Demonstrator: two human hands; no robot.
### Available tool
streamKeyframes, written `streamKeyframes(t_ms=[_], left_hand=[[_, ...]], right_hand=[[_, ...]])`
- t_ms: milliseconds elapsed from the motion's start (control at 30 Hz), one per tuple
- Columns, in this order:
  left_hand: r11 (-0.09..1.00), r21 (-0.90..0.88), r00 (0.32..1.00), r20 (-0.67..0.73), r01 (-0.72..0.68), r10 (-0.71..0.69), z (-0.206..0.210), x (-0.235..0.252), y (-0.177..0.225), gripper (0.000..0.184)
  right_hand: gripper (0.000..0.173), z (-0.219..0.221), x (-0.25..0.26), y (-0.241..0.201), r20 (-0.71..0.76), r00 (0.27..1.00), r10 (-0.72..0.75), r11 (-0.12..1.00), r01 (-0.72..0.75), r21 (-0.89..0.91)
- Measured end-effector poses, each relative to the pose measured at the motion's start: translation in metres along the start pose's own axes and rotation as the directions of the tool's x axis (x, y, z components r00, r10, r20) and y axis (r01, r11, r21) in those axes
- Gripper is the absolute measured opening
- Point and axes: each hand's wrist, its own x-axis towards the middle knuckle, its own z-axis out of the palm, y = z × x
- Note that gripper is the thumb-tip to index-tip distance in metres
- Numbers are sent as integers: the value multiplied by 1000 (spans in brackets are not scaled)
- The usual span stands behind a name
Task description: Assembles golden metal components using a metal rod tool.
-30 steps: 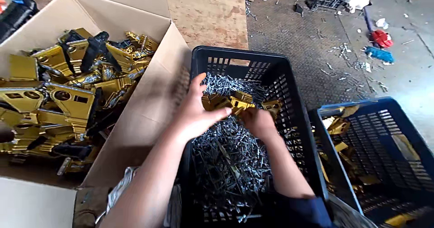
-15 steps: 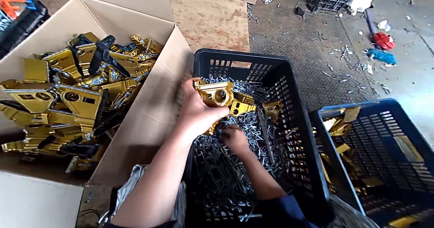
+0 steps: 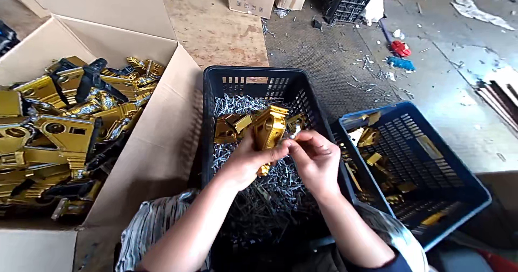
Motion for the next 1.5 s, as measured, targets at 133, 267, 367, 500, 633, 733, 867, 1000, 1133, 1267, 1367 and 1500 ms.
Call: streamKeyframes(t_ms=[133, 267, 367, 500, 633, 733, 867, 1000, 1133, 1267, 1367, 1500], left_hand=[[982, 187, 999, 32, 17, -23, 7, -6, -8, 97], [907, 419, 999, -20, 40, -35, 14, -5, -17, 98], [814, 576, 996, -77, 72, -34, 18, -7, -21, 96], [866, 498, 997, -70, 51, -18, 15, -3, -25, 94], [894, 444, 998, -28, 56, -49, 5, 6, -20, 97], [868, 484, 994, -43, 109, -100, -4, 9, -12, 103], [913, 382, 989, -92, 145, -118, -12, 13, -7, 102], [935, 332, 975, -215, 127, -56, -15, 12, -7, 97], [890, 450, 963, -265, 78, 50, -24, 9, 1, 105], [870, 492, 983, -157, -3, 92, -25, 3, 16, 106], [875, 475, 973, -146, -89, 179, -23, 5, 18, 102], [949, 222, 915, -287, -225, 284, -32, 18, 23, 95]], right_hand=[[13, -10, -18, 10, -27, 944, -330, 906, 309, -288], [13, -12, -41, 30, -108, 908, -405, 863, 341, -372], [12, -10, -50, 37, -136, 910, -392, 876, 324, -357], [10, -3, -49, 40, -176, 945, -276, 938, 225, -263], [33, 2, -41, 38, -77, 995, -68, 997, 64, -53], [64, -6, -22, 32, 151, 988, 21, 999, -28, 40], [50, 10, -8, 38, 121, 992, -43, 997, 50, -53], [32, 35, 5, 52, 91, 988, -121, 985, 131, -114], [57, 35, 19, 48, 196, 981, 16, 993, -39, 115], [66, 25, 25, 53, 392, 893, 218, 833, -380, 403], [17, 33, 2, 84, 568, 689, 451, 828, -560, 22], [36, 62, -46, 97, 552, 288, 783, 590, -61, -805]])
